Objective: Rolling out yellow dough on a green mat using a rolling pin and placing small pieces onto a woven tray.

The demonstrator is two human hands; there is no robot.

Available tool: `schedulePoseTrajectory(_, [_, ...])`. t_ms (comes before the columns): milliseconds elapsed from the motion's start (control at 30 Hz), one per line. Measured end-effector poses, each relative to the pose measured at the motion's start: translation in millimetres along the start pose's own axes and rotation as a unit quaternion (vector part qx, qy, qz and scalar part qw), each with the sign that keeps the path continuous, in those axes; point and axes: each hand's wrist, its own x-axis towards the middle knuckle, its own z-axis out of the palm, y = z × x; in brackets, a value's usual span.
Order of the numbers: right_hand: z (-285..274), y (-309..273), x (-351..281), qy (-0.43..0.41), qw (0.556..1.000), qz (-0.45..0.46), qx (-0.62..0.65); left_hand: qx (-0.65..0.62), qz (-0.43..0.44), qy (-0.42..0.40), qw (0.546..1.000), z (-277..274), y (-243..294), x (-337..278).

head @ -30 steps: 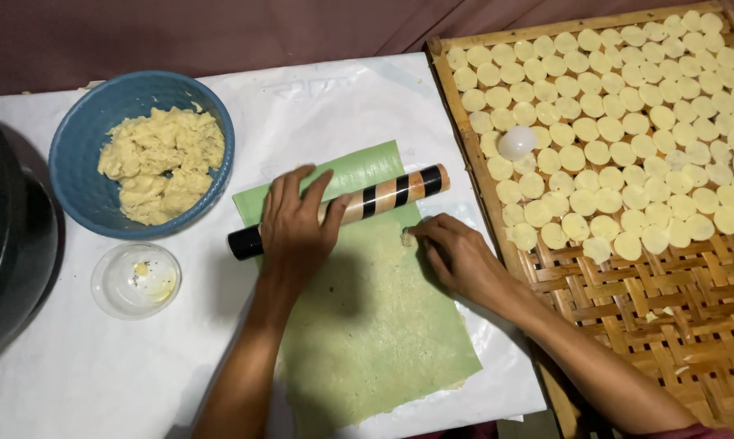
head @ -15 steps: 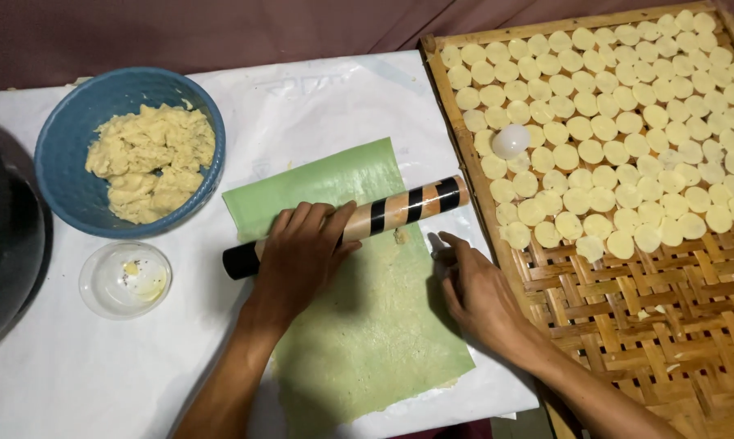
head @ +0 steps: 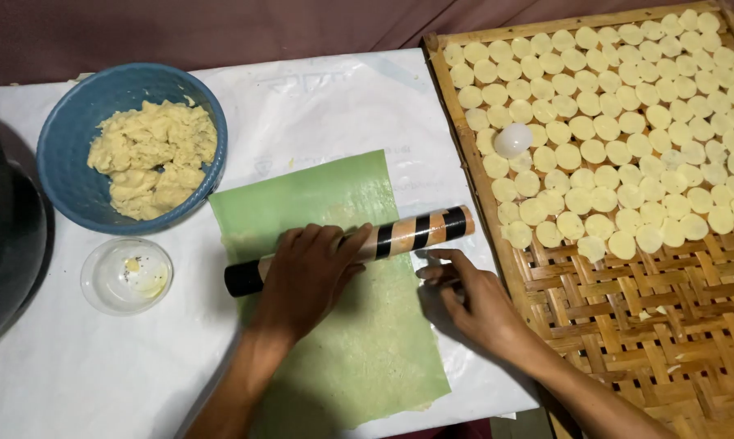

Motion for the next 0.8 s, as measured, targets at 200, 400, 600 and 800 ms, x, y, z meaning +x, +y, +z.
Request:
schedulePoseTrajectory(200, [-8.9, -15.0, 14.9, 0.256, 0.925, -0.224, -0.172, -0.001, -0.004, 0.003, 1.000, 6.1, 9.3, -13.1])
schedulePoseTrajectory(400, [0.9, -15.8, 44.0, 0.139, 0.908, -0.227, -0.324, 0.024, -0.004, 0.041, 0.999, 30.2, 9.5, -20.1])
schedulePoseTrajectory(600, [-1.3, -25.6, 48.3, 0.084, 0.925, -0.182, -0.324, 0.007, -0.009, 0.049, 0.999, 19.1, 9.5, -15.3])
schedulePoseTrajectory(800, [-4.6, -25.7, 85.3, 0.041, 0.923, -0.124, -0.361, 0.051, -0.052, 0.049, 0.996, 20.6, 5.9, 4.9])
